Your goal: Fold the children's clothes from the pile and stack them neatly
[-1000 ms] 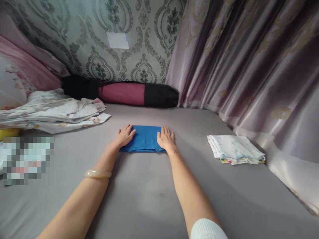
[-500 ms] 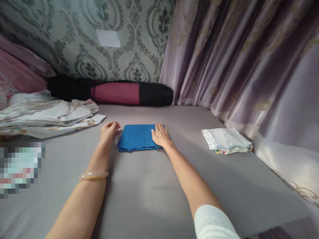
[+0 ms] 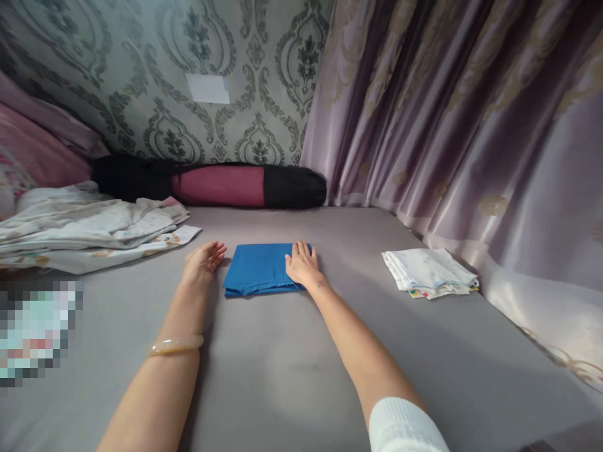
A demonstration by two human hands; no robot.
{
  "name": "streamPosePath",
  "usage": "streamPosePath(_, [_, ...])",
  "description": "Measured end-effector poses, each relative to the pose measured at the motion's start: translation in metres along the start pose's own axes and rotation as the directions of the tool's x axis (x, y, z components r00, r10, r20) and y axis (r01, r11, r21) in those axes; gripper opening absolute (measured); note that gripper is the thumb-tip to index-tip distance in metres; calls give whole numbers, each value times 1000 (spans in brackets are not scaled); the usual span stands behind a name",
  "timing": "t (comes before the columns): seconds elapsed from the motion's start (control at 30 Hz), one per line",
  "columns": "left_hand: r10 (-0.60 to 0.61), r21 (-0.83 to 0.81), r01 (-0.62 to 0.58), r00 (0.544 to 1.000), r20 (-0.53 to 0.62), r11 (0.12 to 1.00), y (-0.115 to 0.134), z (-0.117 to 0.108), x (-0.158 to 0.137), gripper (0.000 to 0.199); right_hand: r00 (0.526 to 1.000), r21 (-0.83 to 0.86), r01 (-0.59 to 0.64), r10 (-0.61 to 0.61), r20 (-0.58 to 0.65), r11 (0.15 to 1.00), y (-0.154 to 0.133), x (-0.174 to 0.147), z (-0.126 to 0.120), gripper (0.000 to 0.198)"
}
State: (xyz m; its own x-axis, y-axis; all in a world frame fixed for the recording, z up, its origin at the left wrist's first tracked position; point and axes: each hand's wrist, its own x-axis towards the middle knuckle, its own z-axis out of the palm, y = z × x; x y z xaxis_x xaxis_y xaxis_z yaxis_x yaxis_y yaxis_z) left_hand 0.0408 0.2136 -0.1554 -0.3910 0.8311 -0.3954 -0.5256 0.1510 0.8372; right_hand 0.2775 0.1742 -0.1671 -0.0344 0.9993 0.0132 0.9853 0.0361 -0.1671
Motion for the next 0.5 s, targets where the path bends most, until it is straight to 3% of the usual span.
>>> streamPosePath(0.23, [-21, -24, 21, 1000, 2, 999, -1, 0, 3, 11, 995, 65, 97, -97, -1, 993, -34, 3, 6, 60])
streamPosePath(0.5, [-42, -33, 42, 999, -10, 999, 0, 2, 4, 11, 993, 73, 117, -118, -3, 990, -35, 4, 21, 61])
